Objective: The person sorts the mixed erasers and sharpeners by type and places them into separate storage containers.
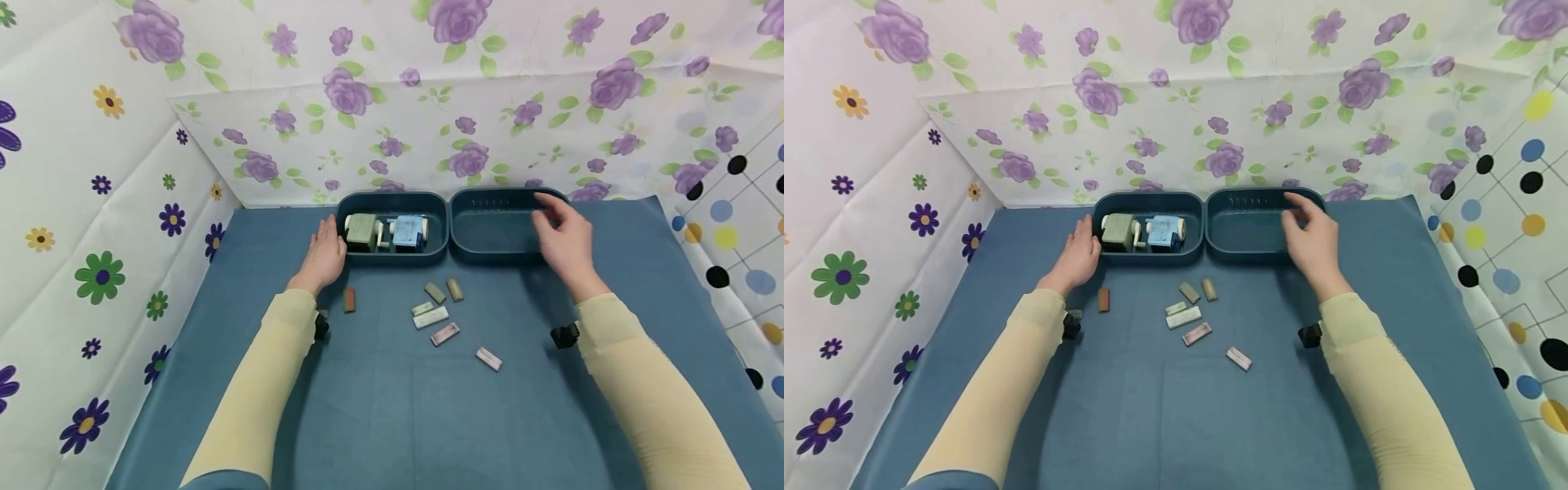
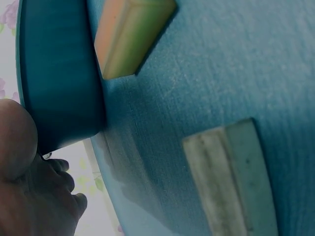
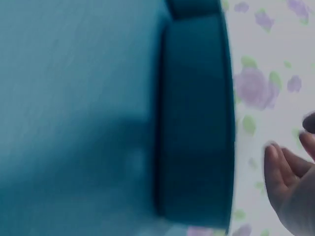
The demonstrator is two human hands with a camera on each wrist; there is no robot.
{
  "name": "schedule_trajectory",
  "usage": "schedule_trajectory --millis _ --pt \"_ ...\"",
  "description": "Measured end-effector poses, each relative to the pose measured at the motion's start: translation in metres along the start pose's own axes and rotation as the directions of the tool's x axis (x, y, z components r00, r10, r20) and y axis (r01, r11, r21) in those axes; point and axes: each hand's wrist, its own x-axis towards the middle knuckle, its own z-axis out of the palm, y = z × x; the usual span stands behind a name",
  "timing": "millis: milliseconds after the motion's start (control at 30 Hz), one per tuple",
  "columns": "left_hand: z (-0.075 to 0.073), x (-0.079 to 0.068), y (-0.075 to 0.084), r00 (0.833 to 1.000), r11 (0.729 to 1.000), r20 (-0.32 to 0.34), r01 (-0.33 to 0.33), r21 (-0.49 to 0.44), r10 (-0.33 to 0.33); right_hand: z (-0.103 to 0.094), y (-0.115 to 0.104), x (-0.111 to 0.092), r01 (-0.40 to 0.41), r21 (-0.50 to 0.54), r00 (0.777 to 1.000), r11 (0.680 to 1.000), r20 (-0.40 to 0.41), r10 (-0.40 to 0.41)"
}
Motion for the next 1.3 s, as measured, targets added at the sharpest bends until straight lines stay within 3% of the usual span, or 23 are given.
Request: schedule_trajectory --millis 67,133,267,400,533,833,1100,1300 --pt "-0.001 0.0 -0.001 1.0 1.0 -0.001 -0.001 -0.004 0.001 -0.007 0.01 0.0 -0.023 0.006 0.997 1.0 -0.071 0.024" --pt "-0.001 0.0 -0.001 1.0 1.0 -0.004 -0.001 0.0 0.001 -0.015 0.02 0.002 -0.053 -0.009 0.995 0.999 -0.08 0.052" --pt "-0.001 0.001 -0.002 1.0 1.0 -0.006 -0.002 0.011 0.002 -0.027 0.043 0.007 -0.1 -0.073 0.993 0.992 0.054 0.104" --pt "-0.001 0.001 -0.002 1.0 1.0 0.001 -0.001 0.01 0.001 -0.033 0.065 0.012 -0.119 -0.146 0.965 0.982 0.218 0.149" --pt "0.0 0.002 -0.002 1.0 1.0 0.001 -0.008 0.005 0.008 -0.034 0.081 0.014 -0.099 -0.191 0.939 0.977 0.306 0.155" --pt "0.001 0.002 -0.003 1.0 1.0 0.011 -0.013 -0.004 0.013 -0.035 0.091 0.019 0.002 -0.268 0.908 0.963 0.404 0.111" --pt "-0.006 0.001 -0.002 0.999 1.0 0.024 -0.024 -0.016 0.024 -0.033 0.09 0.022 0.04 -0.336 0.9 0.941 0.42 0.112" --pt "-0.006 0.002 -0.008 0.999 0.997 -0.006 -0.043 -0.066 0.043 -0.035 0.09 0.025 0.06 -0.385 0.891 0.921 0.436 0.124"
